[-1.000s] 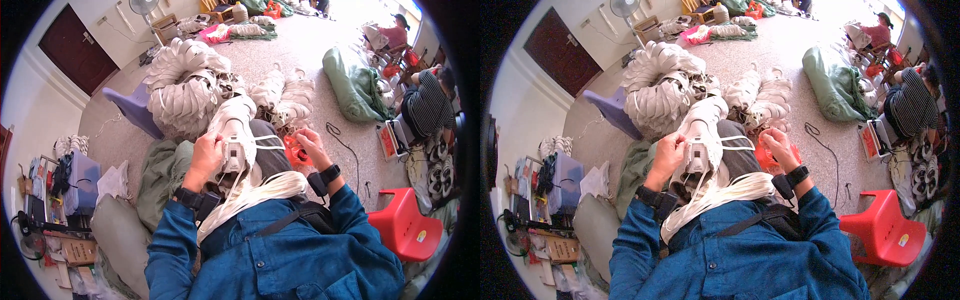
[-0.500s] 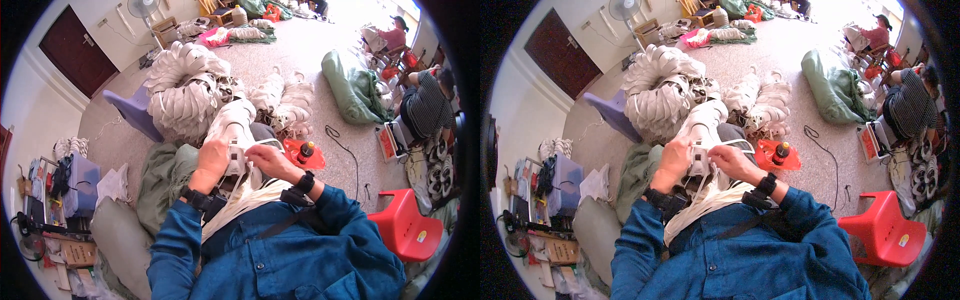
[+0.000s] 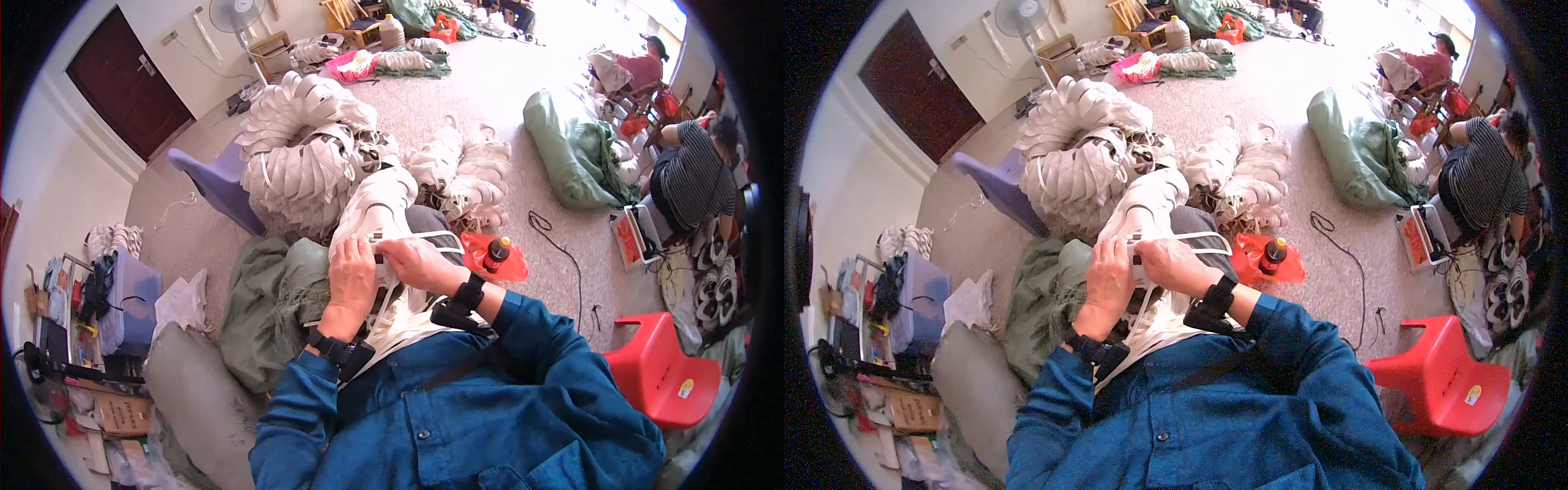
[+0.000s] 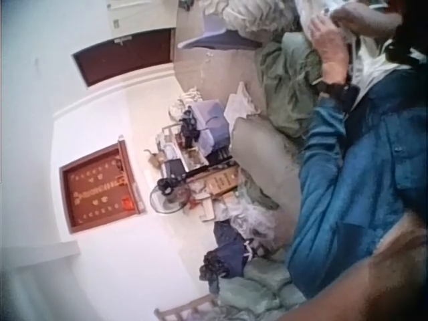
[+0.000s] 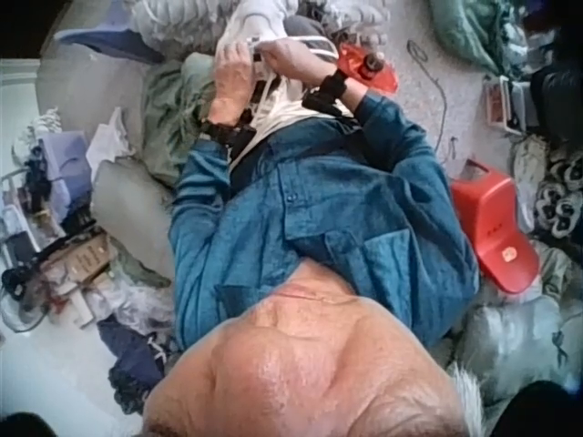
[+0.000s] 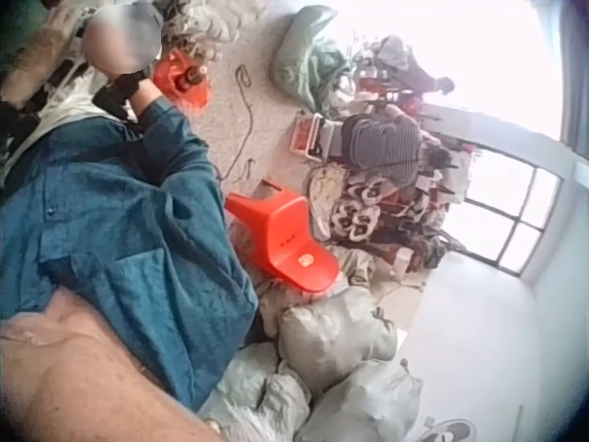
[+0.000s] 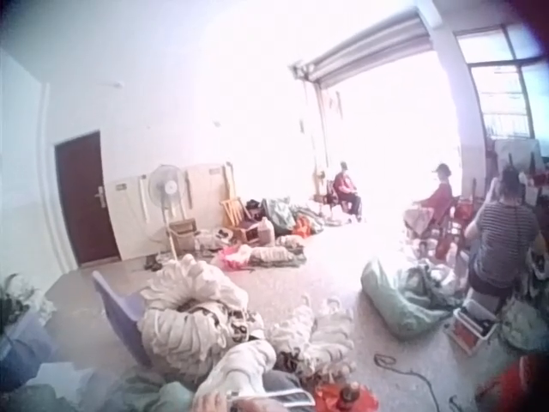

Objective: The recorder is lacing a pair of white sneakers as part of a manufacturing or assembly process.

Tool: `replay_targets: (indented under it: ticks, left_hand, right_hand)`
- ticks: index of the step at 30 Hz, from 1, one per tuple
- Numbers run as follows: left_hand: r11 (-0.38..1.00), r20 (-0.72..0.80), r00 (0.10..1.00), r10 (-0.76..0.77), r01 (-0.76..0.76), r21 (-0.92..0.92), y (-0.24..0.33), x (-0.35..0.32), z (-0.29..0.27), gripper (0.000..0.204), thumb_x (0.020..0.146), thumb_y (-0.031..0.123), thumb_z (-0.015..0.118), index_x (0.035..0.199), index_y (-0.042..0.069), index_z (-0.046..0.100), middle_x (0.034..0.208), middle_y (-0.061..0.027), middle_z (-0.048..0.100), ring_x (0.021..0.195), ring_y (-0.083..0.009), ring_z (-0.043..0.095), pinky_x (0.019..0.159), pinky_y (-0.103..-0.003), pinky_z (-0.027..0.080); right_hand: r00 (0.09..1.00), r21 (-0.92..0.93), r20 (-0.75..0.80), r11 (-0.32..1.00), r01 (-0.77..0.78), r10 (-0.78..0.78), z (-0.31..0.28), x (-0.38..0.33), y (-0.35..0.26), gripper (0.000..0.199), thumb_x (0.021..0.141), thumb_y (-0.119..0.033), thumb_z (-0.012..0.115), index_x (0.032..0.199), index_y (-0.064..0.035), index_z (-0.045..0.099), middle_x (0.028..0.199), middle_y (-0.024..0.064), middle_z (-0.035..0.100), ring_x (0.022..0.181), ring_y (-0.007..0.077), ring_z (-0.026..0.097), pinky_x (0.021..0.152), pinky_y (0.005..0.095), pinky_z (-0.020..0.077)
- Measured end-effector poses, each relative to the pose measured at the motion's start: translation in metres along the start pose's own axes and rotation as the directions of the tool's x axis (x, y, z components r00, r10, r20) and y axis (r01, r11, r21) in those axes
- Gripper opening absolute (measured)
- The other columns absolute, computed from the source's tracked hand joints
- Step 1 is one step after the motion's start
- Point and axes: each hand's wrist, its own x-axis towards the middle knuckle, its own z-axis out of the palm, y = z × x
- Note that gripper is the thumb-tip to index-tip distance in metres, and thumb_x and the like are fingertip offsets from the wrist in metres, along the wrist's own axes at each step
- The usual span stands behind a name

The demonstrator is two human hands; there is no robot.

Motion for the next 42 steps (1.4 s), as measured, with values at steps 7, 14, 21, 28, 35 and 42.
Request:
replay_targets:
  ticks: [7, 14, 21, 28, 35, 42]
  left_hand:
    - [0.945, -0.152, 0.981, -0.117, 0.063, -0.322, -0.011, 0.005, -0.001, 0.025, 0.086, 0.005, 0.057, 0.11, -0.004, 0.06, 0.1, -0.0198, 0.062, 0.096, -0.0309, 0.062, 0.082, -0.04, 0.051]
    - [0.645, 0.001, 0.927, -0.376, 0.262, -0.718, -0.008, 0.004, -0.014, 0.014, 0.084, 0.006, 0.065, 0.097, 0.001, 0.062, 0.086, -0.0152, 0.068, 0.069, -0.0353, 0.066, 0.065, -0.043, 0.052]
    - [0.718, 0.009, 0.926, -0.376, 0.298, -0.629, -0.011, -0.003, -0.009, 0.013, 0.083, 0.006, 0.066, 0.094, 0.003, 0.06, 0.086, -0.0147, 0.068, 0.074, -0.0345, 0.067, 0.067, -0.044, 0.053]
    - [0.708, -0.034, 0.934, -0.355, 0.245, -0.662, -0.011, -0.002, -0.006, 0.035, 0.081, 0.003, 0.064, 0.116, 0.003, 0.057, 0.092, -0.0146, 0.067, 0.087, -0.0363, 0.066, 0.078, -0.045, 0.053]
    - [0.87, -0.1, 0.988, -0.121, 0.057, -0.49, -0.009, 0.019, -0.013, 0.031, 0.083, 0.006, 0.063, 0.113, 0.001, 0.062, 0.097, -0.0161, 0.063, 0.084, -0.0332, 0.065, 0.075, -0.043, 0.053]
    - [0.832, -0.082, 0.996, 0.035, -0.074, -0.55, -0.018, 0.026, -0.014, 0.015, 0.081, 0.01, 0.067, 0.094, 0.002, 0.064, 0.097, -0.0169, 0.061, 0.091, -0.0348, 0.063, 0.074, -0.042, 0.052]
  right_hand:
    - [1.0, -0.132, 0.008, 0.991, -0.018, 0.019, 0.01, 0.01, -0.008, 0.016, 0.091, -0.015, 0.055, 0.099, -0.002, 0.061, 0.08, 0.0216, 0.065, 0.08, 0.0408, 0.064, 0.069, 0.0498, 0.0493]
    - [0.99, -0.122, -0.126, 0.989, -0.079, 0.063, 0.018, 0.022, -0.014, 0.021, 0.09, -0.021, 0.057, 0.084, -0.0011, 0.06, 0.072, 0.0228, 0.064, 0.069, 0.0416, 0.065, 0.062, 0.0508, 0.0498]
    - [0.948, -0.169, 0.014, 0.935, -0.312, 0.318, -0.054, -0.051, 0.005, 0.02, 0.085, -0.019, 0.057, 0.076, -0.0015, 0.058, 0.066, 0.0215, 0.059, 0.062, 0.0385, 0.061, 0.057, 0.0476, 0.047]
    - [0.636, -0.501, -0.315, 0.445, -0.742, 0.705, -0.154, -0.294, 0.184, 0.025, 0.081, -0.019, 0.056, 0.078, 0.0037, 0.065, 0.078, 0.0278, 0.063, 0.075, 0.0412, 0.066, 0.069, 0.0487, 0.0513]
    - [0.629, -0.525, -0.109, 0.493, -0.694, 0.77, -0.125, -0.26, 0.165, 0.026, 0.083, -0.024, 0.057, 0.082, -0.0007, 0.069, 0.085, 0.0261, 0.067, 0.083, 0.0432, 0.067, 0.073, 0.0509, 0.0521]
    - [0.989, -0.132, -0.095, 0.984, -0.122, 0.11, -0.064, -0.075, 0.054, 0.022, 0.096, -0.021, 0.053, 0.086, -0.0021, 0.057, 0.086, 0.0213, 0.06, 0.084, 0.0414, 0.06, 0.073, 0.0489, 0.0478]
